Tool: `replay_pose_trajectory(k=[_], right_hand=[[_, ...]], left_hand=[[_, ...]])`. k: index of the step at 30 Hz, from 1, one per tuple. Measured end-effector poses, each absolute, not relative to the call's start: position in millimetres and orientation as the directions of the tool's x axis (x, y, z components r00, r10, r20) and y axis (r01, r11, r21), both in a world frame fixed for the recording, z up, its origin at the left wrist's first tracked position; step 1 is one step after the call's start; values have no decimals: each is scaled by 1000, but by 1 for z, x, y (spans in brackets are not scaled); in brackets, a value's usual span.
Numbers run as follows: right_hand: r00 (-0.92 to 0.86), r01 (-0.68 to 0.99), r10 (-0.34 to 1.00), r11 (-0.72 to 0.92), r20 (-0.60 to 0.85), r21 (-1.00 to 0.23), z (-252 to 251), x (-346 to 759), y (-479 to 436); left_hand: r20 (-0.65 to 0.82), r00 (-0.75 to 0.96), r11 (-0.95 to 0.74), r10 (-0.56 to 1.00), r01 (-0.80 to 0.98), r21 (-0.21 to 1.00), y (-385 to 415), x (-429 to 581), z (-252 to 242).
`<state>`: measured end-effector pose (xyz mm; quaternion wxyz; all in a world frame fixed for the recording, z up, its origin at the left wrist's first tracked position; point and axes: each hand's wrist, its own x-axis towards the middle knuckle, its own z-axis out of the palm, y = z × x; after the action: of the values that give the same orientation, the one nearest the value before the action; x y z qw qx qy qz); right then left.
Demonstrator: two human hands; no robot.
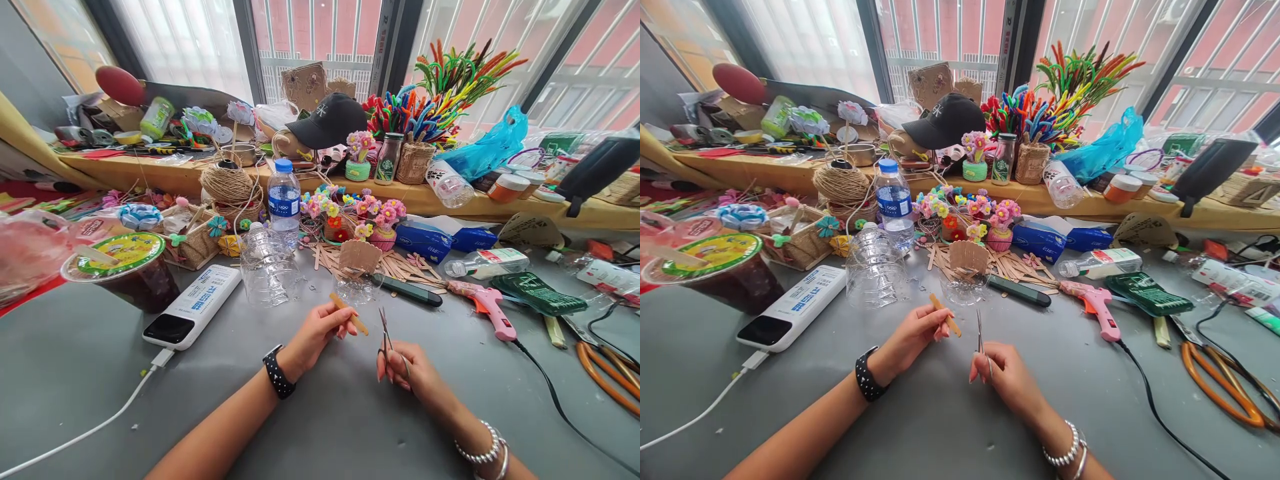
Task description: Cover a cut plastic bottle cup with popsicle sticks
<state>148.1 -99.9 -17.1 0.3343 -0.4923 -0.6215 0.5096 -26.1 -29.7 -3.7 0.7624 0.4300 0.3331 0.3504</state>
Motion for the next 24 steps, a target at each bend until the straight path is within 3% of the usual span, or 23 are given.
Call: replay_pose_trajectory(k=[7,13,24], right_hand=[[-286,508,958,148,-4,-849,-8,137,-106],[-279,530,960,147,-9,-835,-9,133,-109],[-258,525,965,103,-42,-845,-7,135,-108]], left_hand=[[-222,450,368,865,-268,890,-30,-24,-1],[-242,390,343,888,-214,914,-30,-24,-1],[-146,458,243,877,-161,957,-34,-22,-2]])
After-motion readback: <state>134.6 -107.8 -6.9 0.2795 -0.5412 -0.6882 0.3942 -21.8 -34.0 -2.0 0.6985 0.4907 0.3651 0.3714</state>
